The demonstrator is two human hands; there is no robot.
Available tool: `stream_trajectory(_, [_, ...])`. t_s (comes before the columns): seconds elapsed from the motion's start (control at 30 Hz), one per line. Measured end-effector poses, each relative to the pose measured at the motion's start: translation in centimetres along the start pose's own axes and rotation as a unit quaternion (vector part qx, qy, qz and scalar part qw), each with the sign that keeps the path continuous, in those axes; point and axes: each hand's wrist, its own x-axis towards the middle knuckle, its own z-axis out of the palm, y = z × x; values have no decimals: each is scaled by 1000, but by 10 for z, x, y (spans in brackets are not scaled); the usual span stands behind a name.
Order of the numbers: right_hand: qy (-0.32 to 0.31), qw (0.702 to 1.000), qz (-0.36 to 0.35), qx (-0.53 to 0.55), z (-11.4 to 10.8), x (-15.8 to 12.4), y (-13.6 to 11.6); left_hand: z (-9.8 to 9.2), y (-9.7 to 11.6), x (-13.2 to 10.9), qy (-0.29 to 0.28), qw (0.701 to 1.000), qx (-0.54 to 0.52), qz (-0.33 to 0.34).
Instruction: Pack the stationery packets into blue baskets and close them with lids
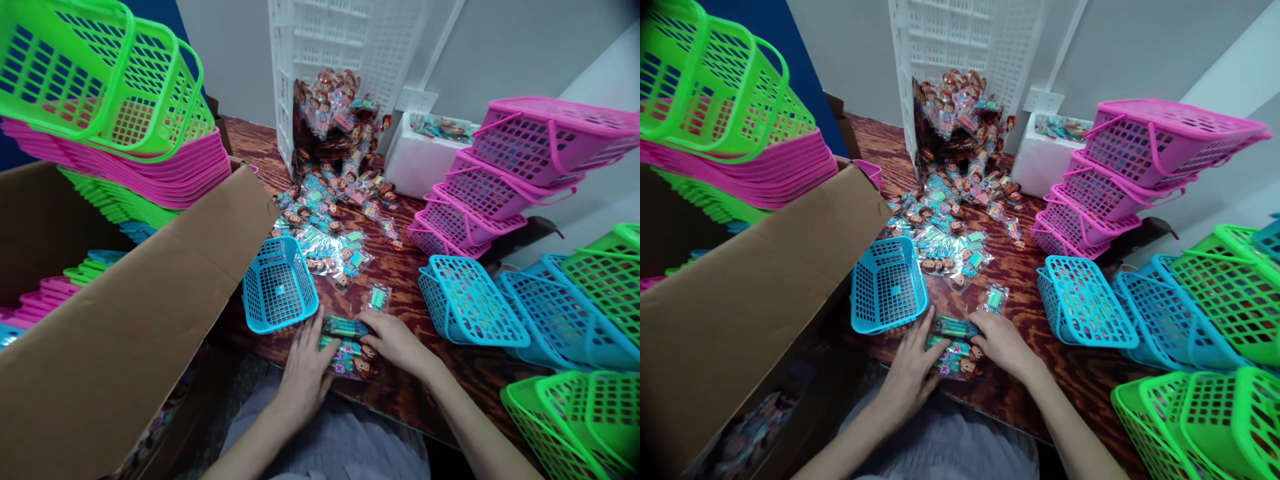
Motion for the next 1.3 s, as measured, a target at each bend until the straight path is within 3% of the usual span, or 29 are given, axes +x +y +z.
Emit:
stream_trajectory(0.17, [2,1000,8,-20,2,-14,-6,1,-6,-1,-9,1000,-29,3])
stream_trajectory(0.37, [-21,999,26,21,6,-32,15,-4,-9,2,-40,999,-29,18])
stream_trajectory(0.5, [-4,999,28,22,9,-34,20,-7,-9,5,-54,998,-17,36])
stream_trajectory(0.87, [36,998,23,55,18,-41,11,-2,-8,-7,14,997,21,75])
stream_trajectory(1.3, [26,999,16,25,14,-45,3,-8,-11,-1,-21,987,72,144])
